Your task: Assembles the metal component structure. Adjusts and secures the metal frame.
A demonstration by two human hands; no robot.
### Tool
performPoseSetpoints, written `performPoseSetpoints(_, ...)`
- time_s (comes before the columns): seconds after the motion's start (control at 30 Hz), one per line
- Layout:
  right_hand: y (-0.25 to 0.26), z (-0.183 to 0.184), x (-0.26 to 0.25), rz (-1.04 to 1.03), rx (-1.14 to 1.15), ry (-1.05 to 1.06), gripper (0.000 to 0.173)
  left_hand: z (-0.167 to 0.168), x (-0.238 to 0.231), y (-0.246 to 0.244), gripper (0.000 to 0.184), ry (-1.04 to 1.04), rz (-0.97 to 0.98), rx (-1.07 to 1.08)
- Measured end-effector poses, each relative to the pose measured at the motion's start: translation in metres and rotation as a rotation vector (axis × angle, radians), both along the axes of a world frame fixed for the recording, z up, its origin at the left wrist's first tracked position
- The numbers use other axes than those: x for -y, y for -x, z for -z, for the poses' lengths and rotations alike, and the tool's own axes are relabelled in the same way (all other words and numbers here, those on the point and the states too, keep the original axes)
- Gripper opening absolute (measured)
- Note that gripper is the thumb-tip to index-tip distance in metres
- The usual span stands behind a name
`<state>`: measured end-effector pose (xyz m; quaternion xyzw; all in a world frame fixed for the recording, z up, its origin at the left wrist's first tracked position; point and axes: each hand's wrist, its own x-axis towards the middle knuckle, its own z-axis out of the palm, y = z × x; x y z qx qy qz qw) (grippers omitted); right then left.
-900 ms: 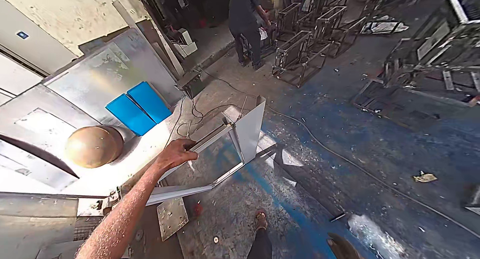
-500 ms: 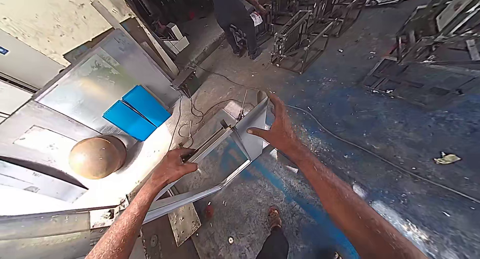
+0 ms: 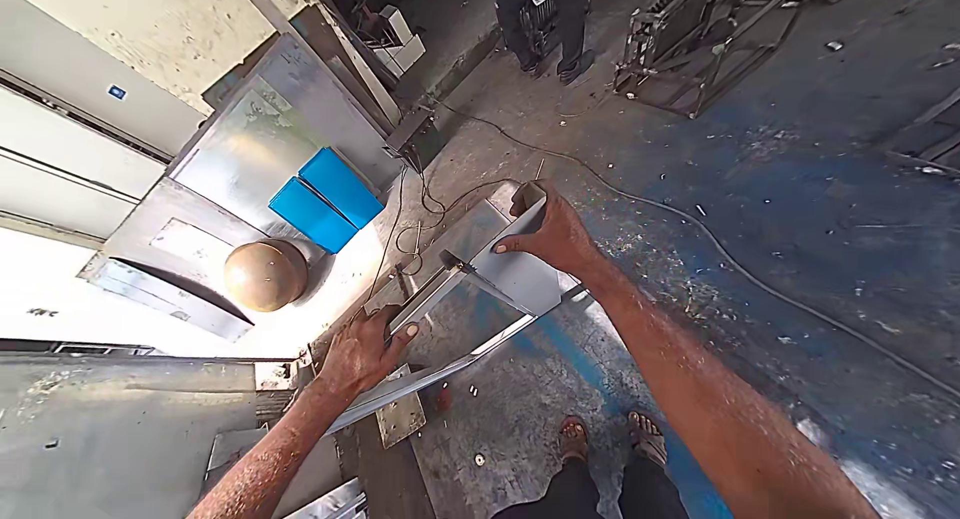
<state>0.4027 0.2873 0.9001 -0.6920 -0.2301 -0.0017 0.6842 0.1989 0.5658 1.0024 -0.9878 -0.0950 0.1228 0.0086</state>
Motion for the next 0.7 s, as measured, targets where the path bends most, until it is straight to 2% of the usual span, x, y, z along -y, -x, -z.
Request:
performPoseSetpoints(0.37,-0.022,0.008,-0.005,0.054,-0.015,-0.026,0.084,0.005,0.008,-0.016,0.089,0.044,-0.039,0.018)
performPoseSetpoints(0.7,-0.007,0.011,-0.013,0.147,-0.043,-0.055,0.089,0.007,0.003,-0.018,0.090,0.039,-0.064,0.027)
